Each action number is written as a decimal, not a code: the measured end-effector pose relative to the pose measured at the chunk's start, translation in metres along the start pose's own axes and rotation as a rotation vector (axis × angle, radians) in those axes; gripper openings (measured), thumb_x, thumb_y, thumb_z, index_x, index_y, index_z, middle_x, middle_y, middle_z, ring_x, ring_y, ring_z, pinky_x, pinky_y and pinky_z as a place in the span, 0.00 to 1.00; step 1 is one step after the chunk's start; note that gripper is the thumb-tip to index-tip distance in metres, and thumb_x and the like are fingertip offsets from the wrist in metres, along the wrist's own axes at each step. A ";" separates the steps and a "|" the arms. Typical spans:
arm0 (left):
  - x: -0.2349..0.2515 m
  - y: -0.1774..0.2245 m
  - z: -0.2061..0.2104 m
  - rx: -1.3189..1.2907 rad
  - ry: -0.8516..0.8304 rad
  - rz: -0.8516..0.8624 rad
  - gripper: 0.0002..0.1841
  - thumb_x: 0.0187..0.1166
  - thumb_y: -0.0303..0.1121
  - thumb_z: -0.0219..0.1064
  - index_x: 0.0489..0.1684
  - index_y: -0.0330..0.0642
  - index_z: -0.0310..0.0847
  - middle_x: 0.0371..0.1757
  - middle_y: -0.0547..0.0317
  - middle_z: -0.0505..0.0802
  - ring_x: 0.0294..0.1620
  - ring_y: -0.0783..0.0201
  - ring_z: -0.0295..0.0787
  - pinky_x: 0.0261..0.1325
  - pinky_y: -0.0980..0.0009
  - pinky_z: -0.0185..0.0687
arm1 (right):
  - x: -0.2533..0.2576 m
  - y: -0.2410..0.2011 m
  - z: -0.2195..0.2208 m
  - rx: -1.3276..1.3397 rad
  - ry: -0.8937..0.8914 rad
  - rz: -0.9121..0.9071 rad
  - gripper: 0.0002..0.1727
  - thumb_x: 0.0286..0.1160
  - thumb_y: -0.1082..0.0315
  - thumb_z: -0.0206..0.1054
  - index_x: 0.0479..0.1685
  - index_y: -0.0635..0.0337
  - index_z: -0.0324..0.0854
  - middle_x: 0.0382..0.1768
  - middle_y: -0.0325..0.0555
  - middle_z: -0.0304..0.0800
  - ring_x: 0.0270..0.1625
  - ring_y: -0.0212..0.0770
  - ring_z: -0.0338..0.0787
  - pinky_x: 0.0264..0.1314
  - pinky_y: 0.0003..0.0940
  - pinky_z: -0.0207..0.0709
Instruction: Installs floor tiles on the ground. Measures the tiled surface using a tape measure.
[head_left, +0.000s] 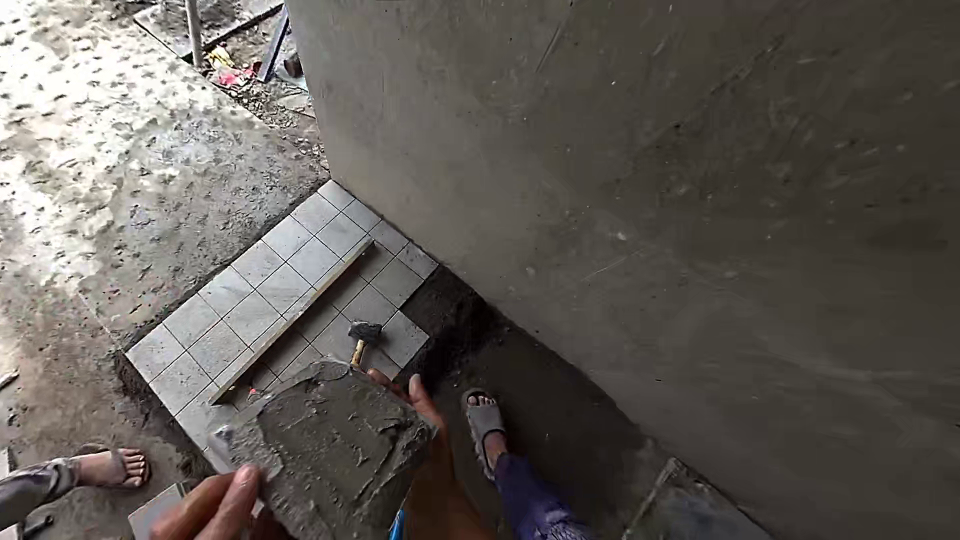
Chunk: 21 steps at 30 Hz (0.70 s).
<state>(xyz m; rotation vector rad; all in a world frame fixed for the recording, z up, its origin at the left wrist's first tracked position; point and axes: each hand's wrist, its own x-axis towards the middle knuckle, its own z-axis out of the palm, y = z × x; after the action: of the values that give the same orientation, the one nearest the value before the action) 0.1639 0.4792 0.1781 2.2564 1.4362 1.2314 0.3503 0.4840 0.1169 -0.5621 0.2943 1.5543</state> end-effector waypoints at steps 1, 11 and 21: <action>-0.004 -0.001 0.045 -0.048 -0.028 -0.030 0.12 0.81 0.32 0.68 0.60 0.44 0.85 0.52 0.58 0.85 0.57 0.71 0.83 0.66 0.78 0.78 | 0.016 -0.026 -0.026 -0.019 0.055 -0.044 0.37 0.93 0.43 0.34 0.64 0.59 0.84 0.56 0.48 0.95 0.60 0.40 0.93 0.62 0.39 0.87; -0.063 -0.064 0.425 -0.240 0.022 -0.648 0.09 0.71 0.35 0.77 0.40 0.39 0.92 0.33 0.65 0.92 0.30 0.75 0.87 0.35 0.78 0.87 | 0.231 -0.197 -0.248 -1.047 0.444 -0.219 0.30 0.96 0.51 0.38 0.63 0.66 0.80 0.46 0.47 0.90 0.44 0.40 0.91 0.51 0.41 0.87; -0.101 -0.163 0.606 -0.315 -0.162 -1.428 0.13 0.79 0.40 0.75 0.30 0.39 0.90 0.22 0.54 0.90 0.16 0.61 0.84 0.24 0.61 0.85 | 0.424 -0.259 -0.324 -2.131 0.239 0.087 0.15 0.84 0.66 0.64 0.60 0.65 0.89 0.59 0.63 0.86 0.64 0.61 0.86 0.70 0.61 0.76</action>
<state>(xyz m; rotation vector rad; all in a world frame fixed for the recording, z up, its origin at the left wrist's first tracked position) 0.4807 0.6331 -0.3509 0.6462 1.9180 0.6269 0.6676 0.7002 -0.3355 -2.3084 -1.4024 1.3348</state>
